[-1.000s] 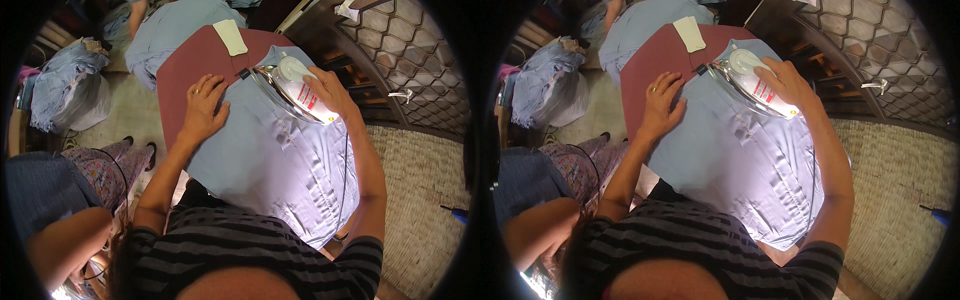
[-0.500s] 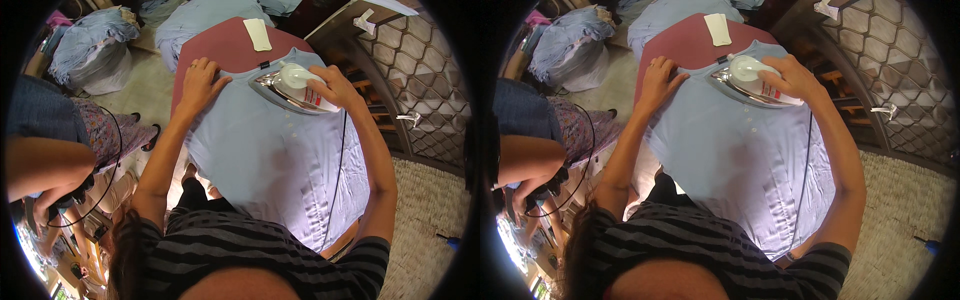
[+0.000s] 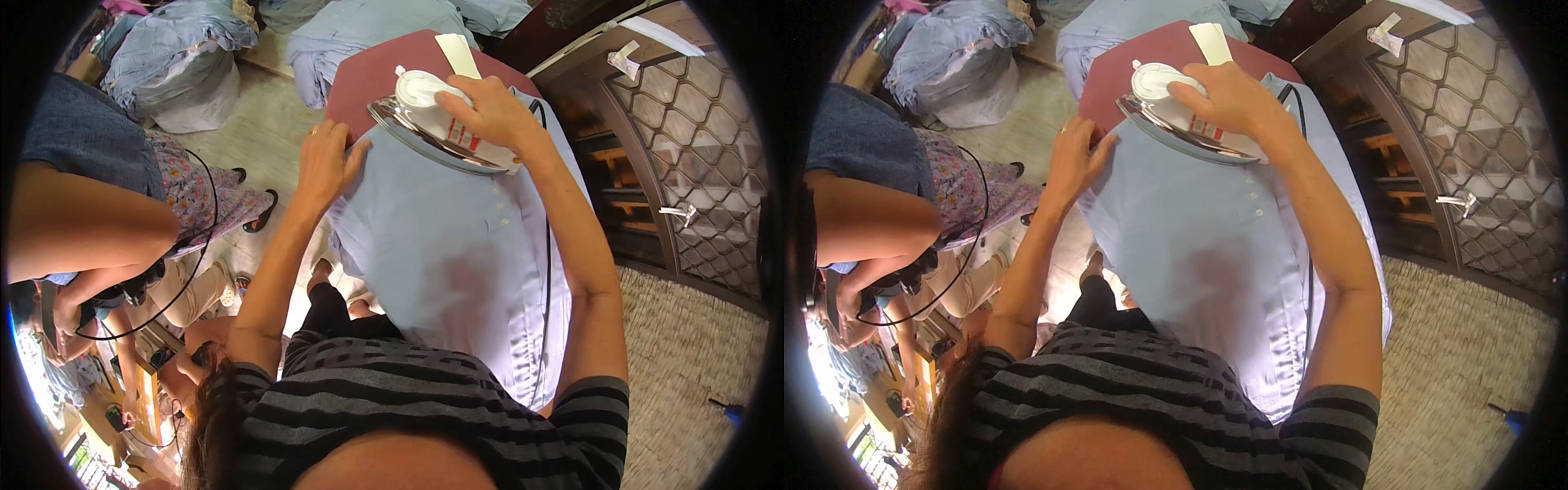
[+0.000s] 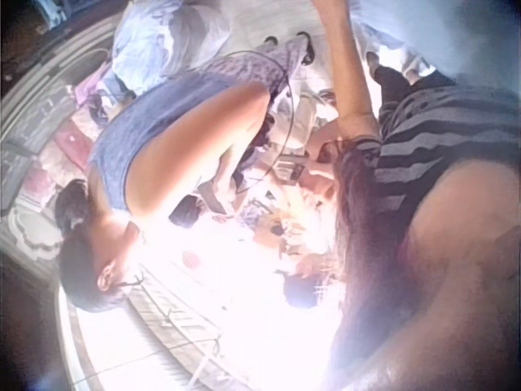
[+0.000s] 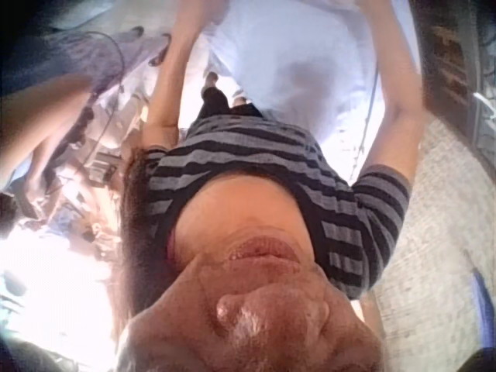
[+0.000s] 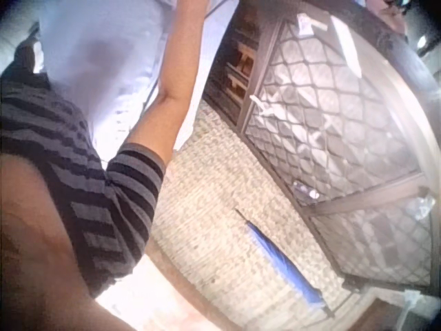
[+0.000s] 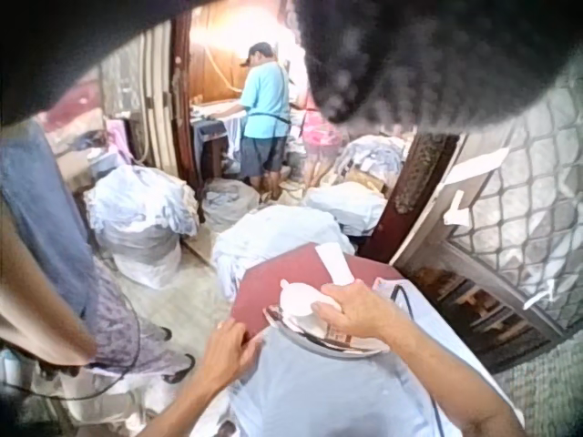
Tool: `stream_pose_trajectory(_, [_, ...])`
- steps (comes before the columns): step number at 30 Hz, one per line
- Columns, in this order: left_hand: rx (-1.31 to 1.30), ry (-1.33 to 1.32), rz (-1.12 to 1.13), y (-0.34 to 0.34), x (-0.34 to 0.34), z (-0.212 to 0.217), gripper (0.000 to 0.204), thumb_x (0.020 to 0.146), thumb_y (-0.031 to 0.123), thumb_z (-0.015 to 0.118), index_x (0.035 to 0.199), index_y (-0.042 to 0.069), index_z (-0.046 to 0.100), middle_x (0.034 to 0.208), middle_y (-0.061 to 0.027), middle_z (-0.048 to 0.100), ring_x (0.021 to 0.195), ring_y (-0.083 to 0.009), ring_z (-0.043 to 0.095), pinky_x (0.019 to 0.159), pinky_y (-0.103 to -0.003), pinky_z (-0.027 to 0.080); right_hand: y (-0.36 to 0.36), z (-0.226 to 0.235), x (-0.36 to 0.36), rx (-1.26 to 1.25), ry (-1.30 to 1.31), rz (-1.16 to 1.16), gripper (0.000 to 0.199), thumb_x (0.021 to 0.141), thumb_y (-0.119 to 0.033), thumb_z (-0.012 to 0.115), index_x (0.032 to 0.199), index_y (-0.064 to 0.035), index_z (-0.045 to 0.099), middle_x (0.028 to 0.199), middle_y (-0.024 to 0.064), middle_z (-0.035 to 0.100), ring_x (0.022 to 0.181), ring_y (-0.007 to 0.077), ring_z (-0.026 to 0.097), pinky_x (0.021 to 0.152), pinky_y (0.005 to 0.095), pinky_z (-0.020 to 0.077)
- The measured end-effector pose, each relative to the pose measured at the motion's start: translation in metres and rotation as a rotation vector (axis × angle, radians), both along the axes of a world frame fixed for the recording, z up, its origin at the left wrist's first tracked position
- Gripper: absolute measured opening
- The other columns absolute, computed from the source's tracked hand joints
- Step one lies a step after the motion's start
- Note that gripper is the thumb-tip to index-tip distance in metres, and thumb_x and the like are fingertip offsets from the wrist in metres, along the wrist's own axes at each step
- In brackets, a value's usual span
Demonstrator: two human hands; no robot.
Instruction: The person irons a light blue shirt on a red ironing board, smoothing the fabric with one hand while moving the iron over the front panels, collar, and sleeves before folding the garment.
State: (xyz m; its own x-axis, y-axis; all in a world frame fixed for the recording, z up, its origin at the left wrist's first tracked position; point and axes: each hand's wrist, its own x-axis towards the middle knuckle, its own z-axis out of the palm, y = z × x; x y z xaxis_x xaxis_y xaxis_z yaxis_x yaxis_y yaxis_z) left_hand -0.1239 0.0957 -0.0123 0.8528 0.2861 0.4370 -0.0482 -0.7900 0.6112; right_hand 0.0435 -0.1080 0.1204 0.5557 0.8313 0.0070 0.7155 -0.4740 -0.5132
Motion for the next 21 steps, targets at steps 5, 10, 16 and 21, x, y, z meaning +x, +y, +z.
stream_pose_trajectory(5, [-0.062, 0.040, -0.008, 0.017, -0.027, 0.000, 0.020, 0.082, 0.017, 0.074, 0.078, 0.003, 0.061, 0.075, -0.0123, 0.056, 0.073, -0.0308, 0.053, 0.066, -0.041, 0.042, 0.032, -0.005, -0.035, 0.011, 0.097, -0.161, 0.050, 0.100, -0.042, 0.047, 0.092, 0.0049, 0.060, 0.079, 0.0229, 0.064, 0.071, 0.0333, 0.058, 0.070, 0.0437, 0.0457])
stream_pose_trajectory(10, [-0.180, 0.050, -0.095, 0.025, -0.024, -0.003, 0.018, 0.080, 0.015, 0.075, 0.077, 0.004, 0.061, 0.078, -0.0121, 0.057, 0.076, -0.0326, 0.054, 0.068, -0.043, 0.044, 0.014, -0.009, -0.086, 0.050, 0.280, -0.422, 0.049, 0.099, -0.041, 0.046, 0.100, 0.0061, 0.060, 0.089, 0.0277, 0.066, 0.083, 0.0391, 0.065, 0.077, 0.0450, 0.0489])
stream_pose_trajectory(16, [-0.457, 0.120, -0.217, 0.047, -0.024, -0.016, 0.013, 0.087, 0.015, 0.070, 0.089, 0.002, 0.068, 0.079, -0.0102, 0.063, 0.073, -0.0217, 0.058, 0.067, -0.035, 0.046, 0.025, -0.012, -0.168, 0.153, 0.440, -0.599, 0.045, 0.101, -0.038, 0.048, 0.099, 0.0062, 0.058, 0.089, 0.0289, 0.065, 0.082, 0.0386, 0.065, 0.077, 0.0461, 0.0483])
stream_pose_trajectory(21, [-0.752, 0.038, -0.222, 0.069, -0.017, -0.015, 0.020, 0.098, 0.017, 0.060, 0.104, 0.001, 0.071, 0.082, -0.0041, 0.069, 0.074, -0.0090, 0.058, 0.067, -0.026, 0.047, 0.050, -0.003, -0.162, 0.117, 0.431, -0.630, 0.043, 0.100, -0.037, 0.049, 0.100, 0.0052, 0.058, 0.085, 0.0292, 0.065, 0.079, 0.0434, 0.064, 0.075, 0.0483, 0.0486])
